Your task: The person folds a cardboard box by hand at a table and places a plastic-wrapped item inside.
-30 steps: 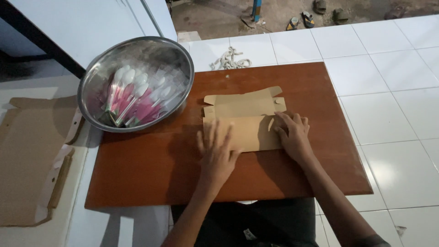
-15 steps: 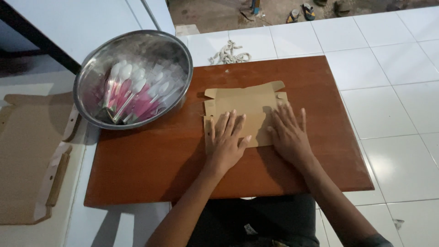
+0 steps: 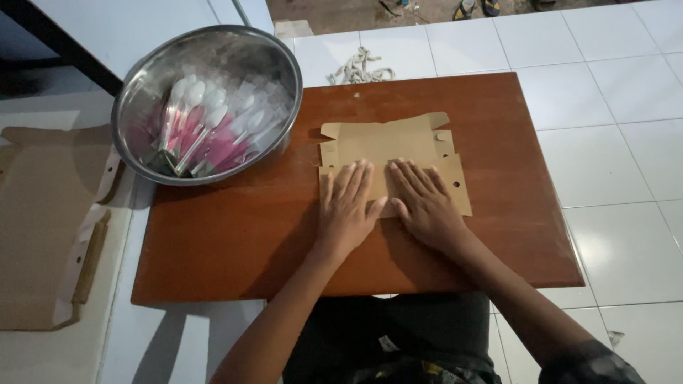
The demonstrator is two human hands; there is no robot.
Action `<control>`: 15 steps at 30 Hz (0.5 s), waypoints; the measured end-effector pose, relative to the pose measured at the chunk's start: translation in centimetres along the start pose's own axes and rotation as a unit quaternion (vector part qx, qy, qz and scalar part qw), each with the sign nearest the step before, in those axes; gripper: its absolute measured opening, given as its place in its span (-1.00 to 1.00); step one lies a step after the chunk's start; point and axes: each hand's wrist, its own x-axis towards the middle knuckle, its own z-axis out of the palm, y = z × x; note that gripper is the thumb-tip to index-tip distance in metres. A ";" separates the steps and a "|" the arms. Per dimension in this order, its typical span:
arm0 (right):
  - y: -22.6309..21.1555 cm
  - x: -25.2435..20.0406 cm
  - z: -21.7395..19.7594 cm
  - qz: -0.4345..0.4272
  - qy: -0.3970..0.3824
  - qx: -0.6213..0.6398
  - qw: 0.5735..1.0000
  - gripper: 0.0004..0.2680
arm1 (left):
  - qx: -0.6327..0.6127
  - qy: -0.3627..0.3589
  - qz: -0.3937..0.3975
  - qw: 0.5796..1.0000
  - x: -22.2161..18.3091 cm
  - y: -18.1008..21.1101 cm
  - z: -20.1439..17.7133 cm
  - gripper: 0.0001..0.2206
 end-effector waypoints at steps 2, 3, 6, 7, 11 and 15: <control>1.0 -0.5 -1.0 0.028 -0.007 0.006 1.000 -0.52 | -0.007 -0.022 -0.029 0.999 -0.3 -0.6 -1.3 -0.38; 1.5 -0.7 -1.4 0.055 -0.016 0.014 0.998 -0.53 | -0.015 -0.046 -0.059 0.997 -0.5 -0.9 -1.9 -0.38; 3.7 -2.0 -1.6 0.060 0.006 -0.038 0.997 -0.52 | 0.070 -0.014 -0.050 0.996 -1.7 -2.3 -1.7 -0.43; 3.7 -2.2 -1.6 0.060 0.005 -0.037 0.997 -0.52 | 0.070 -0.016 -0.050 0.996 -1.7 -2.0 -1.8 -0.43; 3.9 -2.0 -1.6 0.065 -0.028 -0.033 0.997 -0.51 | 0.084 -0.074 -0.073 0.991 -0.5 0.3 -2.6 -0.40; 3.9 -2.0 -1.3 0.068 -0.044 -0.045 0.996 -0.50 | 0.041 -0.185 -0.079 0.979 2.2 3.8 -0.8 -0.36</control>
